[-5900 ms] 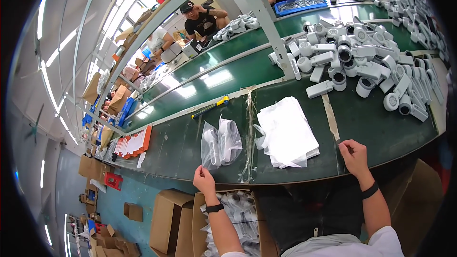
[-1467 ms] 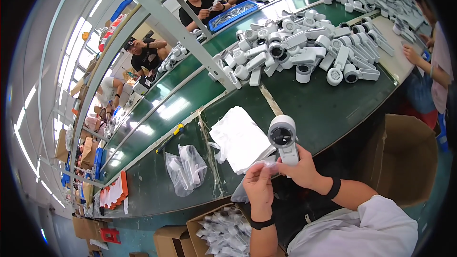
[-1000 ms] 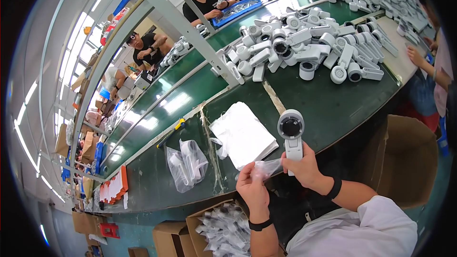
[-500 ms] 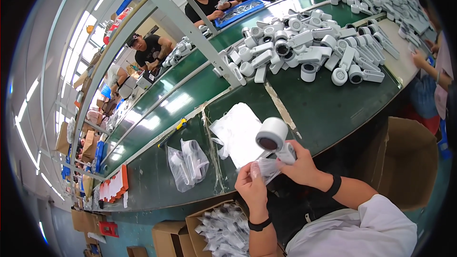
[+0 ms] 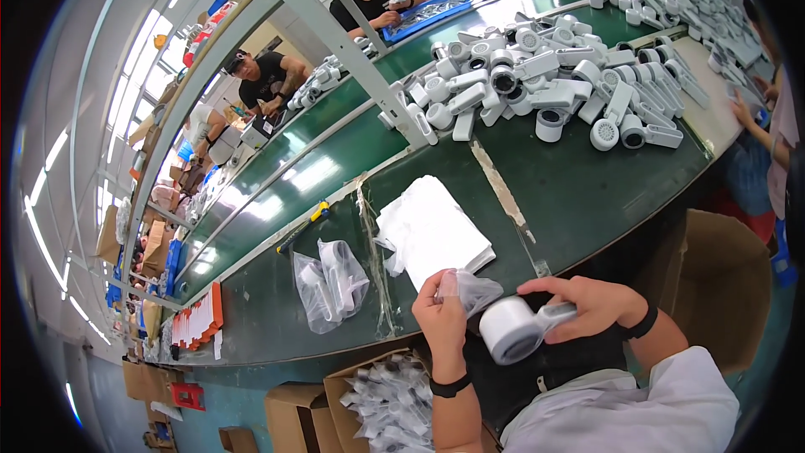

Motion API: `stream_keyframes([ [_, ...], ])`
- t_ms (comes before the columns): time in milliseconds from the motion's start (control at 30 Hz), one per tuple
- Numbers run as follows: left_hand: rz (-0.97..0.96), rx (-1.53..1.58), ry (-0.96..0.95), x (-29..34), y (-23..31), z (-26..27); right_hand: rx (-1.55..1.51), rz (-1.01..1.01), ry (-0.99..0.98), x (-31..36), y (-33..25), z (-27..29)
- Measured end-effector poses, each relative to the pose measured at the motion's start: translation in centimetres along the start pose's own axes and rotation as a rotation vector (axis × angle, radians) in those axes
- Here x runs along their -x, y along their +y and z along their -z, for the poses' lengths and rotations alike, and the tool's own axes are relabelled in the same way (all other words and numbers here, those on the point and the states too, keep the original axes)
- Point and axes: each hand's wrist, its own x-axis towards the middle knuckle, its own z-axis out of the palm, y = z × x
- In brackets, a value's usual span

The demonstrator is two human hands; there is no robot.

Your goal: The person picks up a handheld fan from a pile, slides it into a plastic bag by hand, and places the bagged fan into a cardboard box. This process is repeated for additional fans throughout the video.

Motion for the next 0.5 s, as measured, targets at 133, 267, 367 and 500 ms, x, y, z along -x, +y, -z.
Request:
stream_keyframes([
  [133, 0.009, -0.116, -0.125, -0.3, 1.1, -0.5, 0.230, -0.129, -0.080, -1.3, -1.1, 0.9],
  [267, -0.002, -0.141, -0.226, -0.4, 1.7, 0.3, 0.324, -0.179, -0.132, -3.4, 0.0, 1.3],
  [367, -0.019, -0.146, -0.274, -0.4, 1.8, 1.0, 0.279, -0.173, -0.079, -3.9, 0.3, 0.8],
  [500, -0.135, -0.249, -0.250, -0.1, 1.8, 1.2, 0.247, -0.173, 0.085, -4.1, 1.5, -0.6],
])
